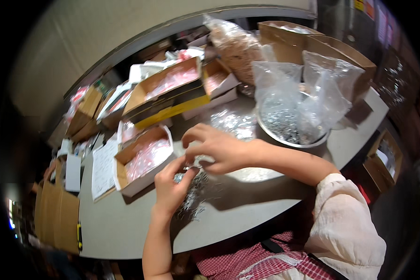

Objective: The person sorts small metal fasteners on a table, picking them up one by one and placing them into a small plastic bag. The person repeats this process continuously, handling the fasteners by hand.

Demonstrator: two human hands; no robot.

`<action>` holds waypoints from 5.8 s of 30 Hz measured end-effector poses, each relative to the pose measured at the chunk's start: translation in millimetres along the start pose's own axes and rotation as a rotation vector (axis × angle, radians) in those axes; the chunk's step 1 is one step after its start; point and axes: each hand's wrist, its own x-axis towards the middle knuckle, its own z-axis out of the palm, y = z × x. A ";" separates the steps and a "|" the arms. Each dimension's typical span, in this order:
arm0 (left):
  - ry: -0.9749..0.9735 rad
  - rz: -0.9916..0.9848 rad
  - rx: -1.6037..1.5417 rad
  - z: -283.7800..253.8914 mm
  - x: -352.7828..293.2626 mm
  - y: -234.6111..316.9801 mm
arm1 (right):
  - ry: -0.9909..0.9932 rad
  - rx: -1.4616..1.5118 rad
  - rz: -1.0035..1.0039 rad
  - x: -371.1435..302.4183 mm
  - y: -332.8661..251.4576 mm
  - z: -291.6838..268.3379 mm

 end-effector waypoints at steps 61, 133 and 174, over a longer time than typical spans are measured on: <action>0.255 0.042 0.152 -30.9 7.4 -29.8 | -0.367 0.021 0.432 -10.0 3.4 43.1; 0.190 -0.206 -0.109 -137.2 -13.4 89.5 | -0.162 0.412 0.444 148.8 -112.9 -53.2; -0.150 -0.518 -0.229 19.9 1.1 81.7 | -0.268 0.553 0.369 -3.7 -24.6 -77.8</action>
